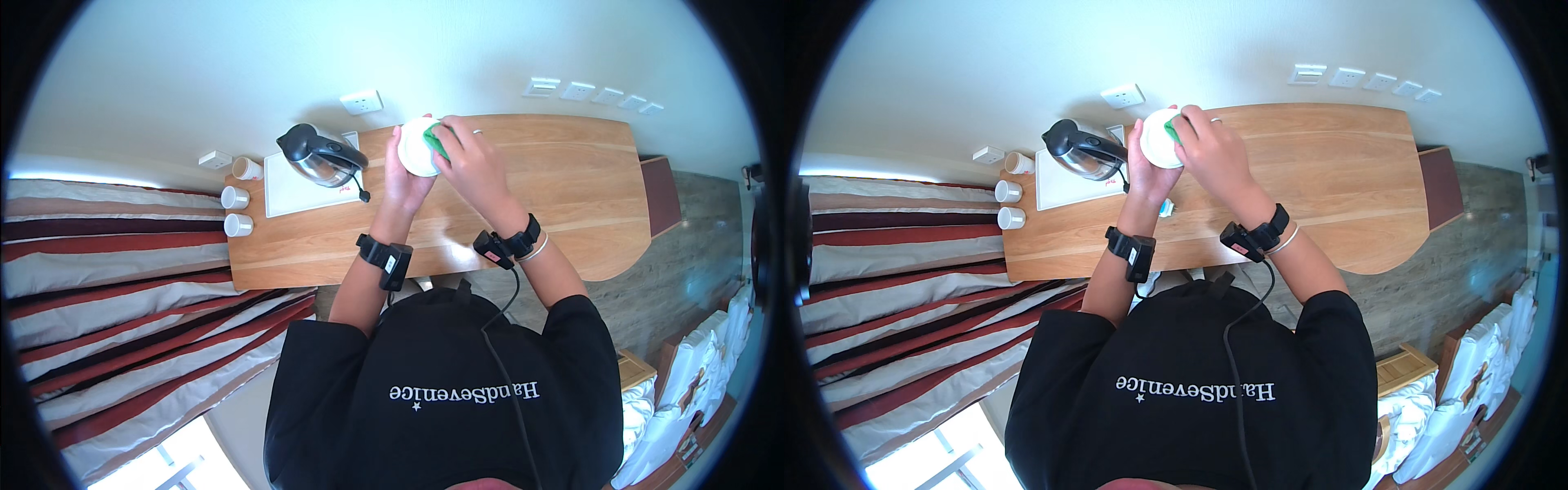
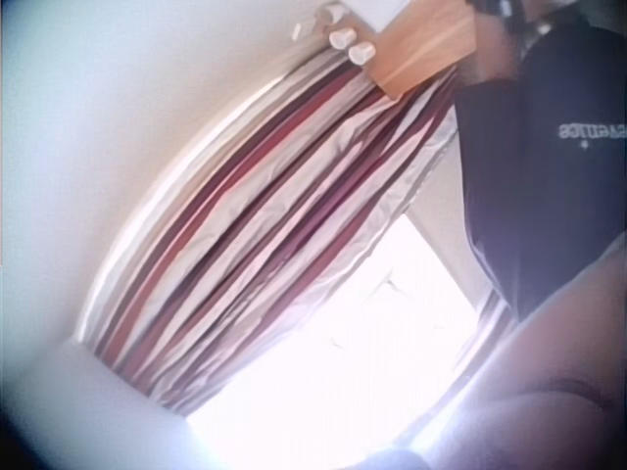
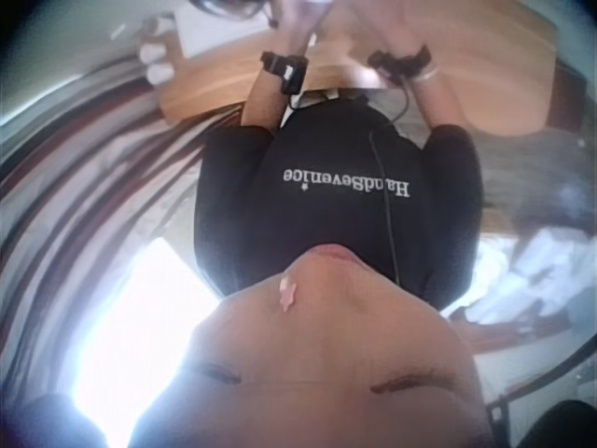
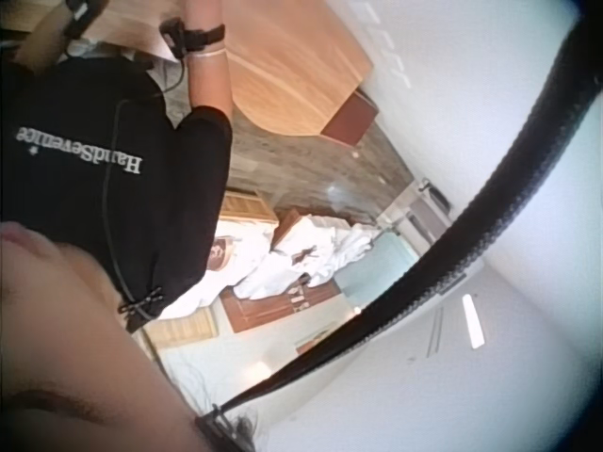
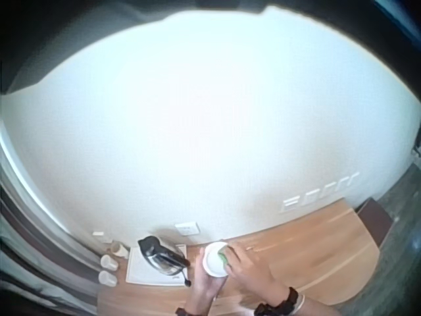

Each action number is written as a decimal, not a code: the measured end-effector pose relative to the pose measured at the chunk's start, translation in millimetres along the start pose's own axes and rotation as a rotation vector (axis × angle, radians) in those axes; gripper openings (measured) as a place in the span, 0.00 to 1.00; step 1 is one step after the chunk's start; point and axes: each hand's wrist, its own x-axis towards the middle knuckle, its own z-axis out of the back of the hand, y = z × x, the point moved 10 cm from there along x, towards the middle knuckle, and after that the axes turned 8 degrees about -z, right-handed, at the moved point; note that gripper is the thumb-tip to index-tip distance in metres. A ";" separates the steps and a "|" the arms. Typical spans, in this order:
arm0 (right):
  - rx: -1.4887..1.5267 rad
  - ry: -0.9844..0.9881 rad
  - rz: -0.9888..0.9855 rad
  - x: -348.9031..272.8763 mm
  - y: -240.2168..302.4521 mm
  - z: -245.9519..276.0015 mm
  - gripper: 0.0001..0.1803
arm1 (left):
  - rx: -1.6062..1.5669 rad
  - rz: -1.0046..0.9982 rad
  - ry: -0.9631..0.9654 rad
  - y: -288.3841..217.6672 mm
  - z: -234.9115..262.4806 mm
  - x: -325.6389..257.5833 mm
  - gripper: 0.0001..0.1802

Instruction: The person cleans a kettle and several cups with a cloth before arranging them on a tray and wiping the table surface.

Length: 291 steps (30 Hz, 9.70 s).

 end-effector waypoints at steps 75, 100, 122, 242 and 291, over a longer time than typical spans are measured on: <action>-0.058 0.153 -0.071 50.2 257.0 -138.9 0.11 | -0.192 -0.157 -0.211 -270.5 143.0 -72.2 0.28; 0.196 0.398 0.024 66.0 313.2 -232.9 0.10 | -0.235 -0.597 -0.255 -356.4 201.7 -58.5 0.32; 0.385 0.365 -0.086 86.3 306.5 -207.3 0.06 | 0.200 -0.555 0.047 -361.5 136.9 -56.8 0.28; 0.428 0.410 -0.185 84.0 239.6 -185.0 0.15 | -0.575 -0.230 0.200 -339.9 152.7 -39.5 0.18; 0.462 0.311 -0.186 90.6 232.8 -165.9 0.12 | 1.041 -0.379 0.208 -361.0 167.7 -35.6 0.54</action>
